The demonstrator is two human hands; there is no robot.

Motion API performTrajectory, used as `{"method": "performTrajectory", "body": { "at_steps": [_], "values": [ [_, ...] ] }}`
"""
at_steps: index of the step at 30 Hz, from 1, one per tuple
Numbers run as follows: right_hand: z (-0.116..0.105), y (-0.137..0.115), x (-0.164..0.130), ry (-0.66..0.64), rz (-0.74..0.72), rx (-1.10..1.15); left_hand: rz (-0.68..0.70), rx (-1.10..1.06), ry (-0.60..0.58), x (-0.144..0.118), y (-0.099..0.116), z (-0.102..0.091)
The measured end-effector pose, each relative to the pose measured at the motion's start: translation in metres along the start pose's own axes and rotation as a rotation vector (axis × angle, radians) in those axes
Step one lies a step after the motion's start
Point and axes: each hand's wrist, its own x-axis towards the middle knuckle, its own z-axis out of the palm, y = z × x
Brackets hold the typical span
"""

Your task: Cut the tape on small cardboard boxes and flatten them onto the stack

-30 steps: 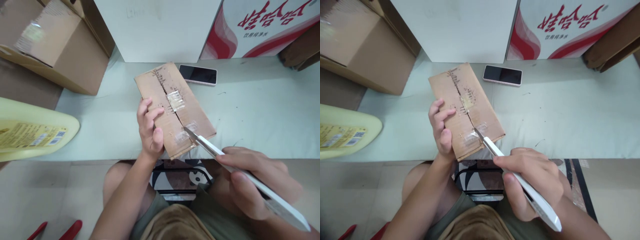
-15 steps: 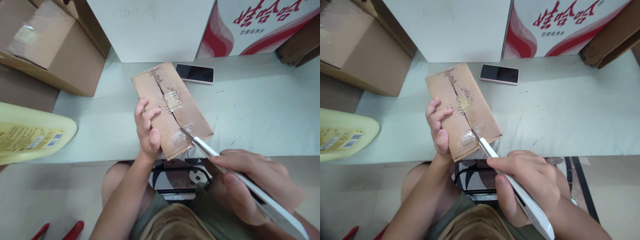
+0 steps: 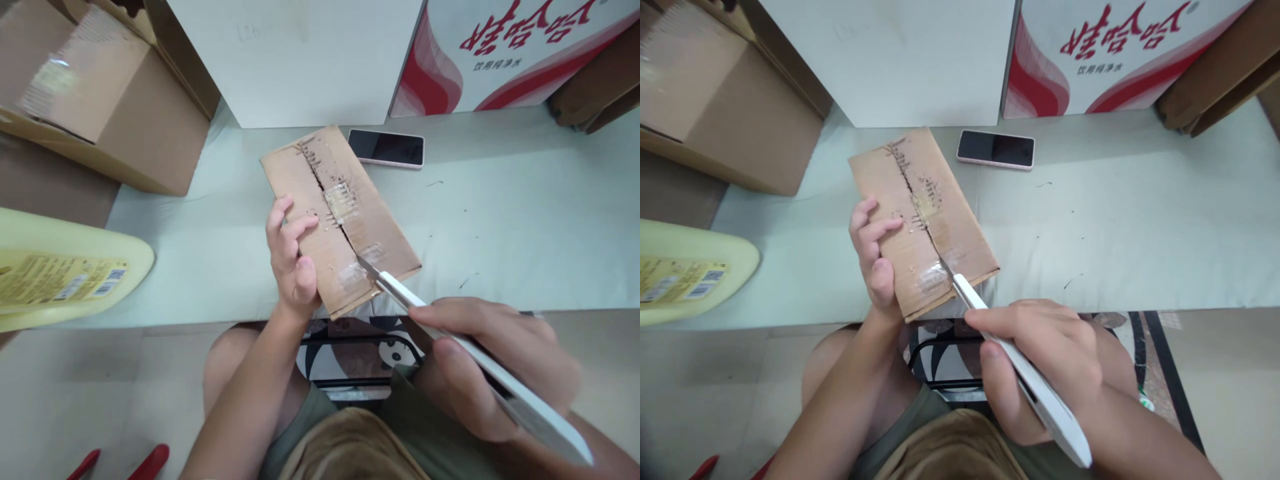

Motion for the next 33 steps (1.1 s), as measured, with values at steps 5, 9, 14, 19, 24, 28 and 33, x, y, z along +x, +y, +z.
{"method": "performTrajectory", "body": {
  "at_steps": [5, 9, 14, 19, 24, 28, 33],
  "values": [
    [0.007, 0.004, 0.009, 0.053, 0.043, 0.161, -0.012, -0.010, 0.017, 0.002, -0.003, 0.001],
    [-0.012, 0.001, 0.006, -0.023, 0.030, 0.143, 0.013, 0.006, -0.003, 0.004, -0.005, 0.001],
    [-0.005, -0.001, 0.004, 0.024, 0.041, 0.136, 0.019, -0.034, -0.009, 0.002, -0.006, 0.002],
    [0.003, -0.006, 0.010, 0.033, 0.021, 0.092, 0.000, -0.012, 0.027, 0.002, -0.006, 0.003],
    [-0.011, -0.010, 0.012, -0.041, 0.009, 0.009, -0.022, 0.061, -0.013, 0.003, -0.003, -0.001],
    [-0.001, -0.007, 0.013, 0.018, 0.107, 0.112, -0.013, 0.047, -0.020, 0.003, -0.003, -0.002],
    [-0.005, -0.007, 0.010, 0.001, 0.106, 0.185, 0.031, -0.002, -0.047, 0.006, -0.003, -0.004]
  ]
}}
